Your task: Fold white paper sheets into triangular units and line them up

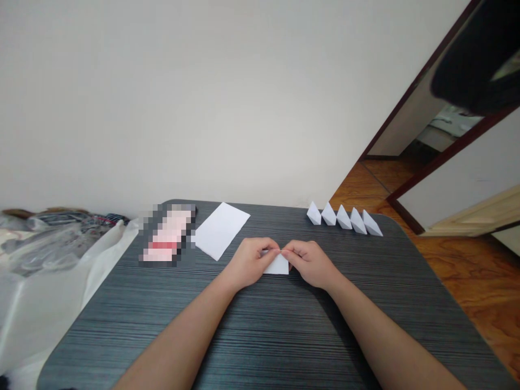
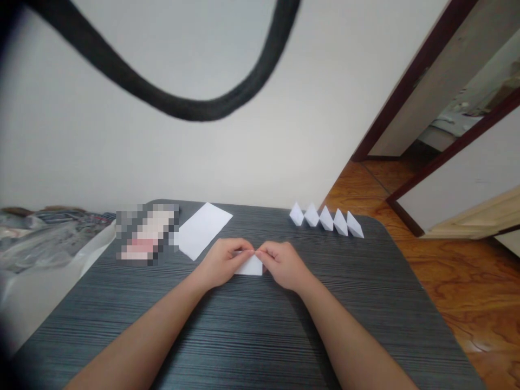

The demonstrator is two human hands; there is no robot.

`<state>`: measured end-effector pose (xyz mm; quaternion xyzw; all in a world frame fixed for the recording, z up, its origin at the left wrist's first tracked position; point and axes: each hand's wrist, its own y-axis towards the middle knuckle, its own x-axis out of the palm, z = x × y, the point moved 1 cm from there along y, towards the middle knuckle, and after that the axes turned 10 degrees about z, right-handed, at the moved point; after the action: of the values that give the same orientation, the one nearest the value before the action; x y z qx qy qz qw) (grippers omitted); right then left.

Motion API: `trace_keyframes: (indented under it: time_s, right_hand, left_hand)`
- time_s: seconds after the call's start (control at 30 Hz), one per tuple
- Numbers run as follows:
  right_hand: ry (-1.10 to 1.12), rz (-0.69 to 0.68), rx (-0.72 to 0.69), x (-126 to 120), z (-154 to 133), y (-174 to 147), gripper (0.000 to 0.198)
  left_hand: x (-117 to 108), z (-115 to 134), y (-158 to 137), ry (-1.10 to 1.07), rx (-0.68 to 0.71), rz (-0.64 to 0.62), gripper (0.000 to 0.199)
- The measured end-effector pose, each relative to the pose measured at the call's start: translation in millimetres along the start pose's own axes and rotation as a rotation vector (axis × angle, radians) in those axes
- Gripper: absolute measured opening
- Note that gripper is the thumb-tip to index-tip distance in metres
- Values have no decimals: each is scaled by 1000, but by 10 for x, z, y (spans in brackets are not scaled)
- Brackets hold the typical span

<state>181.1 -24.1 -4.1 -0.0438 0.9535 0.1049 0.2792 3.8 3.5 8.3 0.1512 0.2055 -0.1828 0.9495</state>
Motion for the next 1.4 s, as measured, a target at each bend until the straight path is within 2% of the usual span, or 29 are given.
trace_keyframes:
  time_s: [0.17,0.73,0.97,1.23,1.3,1.4]
  right_hand:
    - [-11,45,-14,-24,9,4,22]
    - [-13,74,7,-58,47,-1,22]
    - [-16,116,14,-71,46,-7,23]
    - [17,117,27,-67,55,-5,24]
    - [37,133,34,-66,65,-4,23]
    - [69,169,52,-61,85,3,24]
  left_hand:
    - [-52,-36,3,27,-49,24,23]
    - [-99,-163,1,22,-118,108,25]
    - [-89,-185,-1,-93,-186,155,24]
    - [-98,-177,7,-145,-188,175,24]
    - [-98,-165,8,-191,-195,152,25]
    - [-88,-159,-2,-259,-226,30,28]
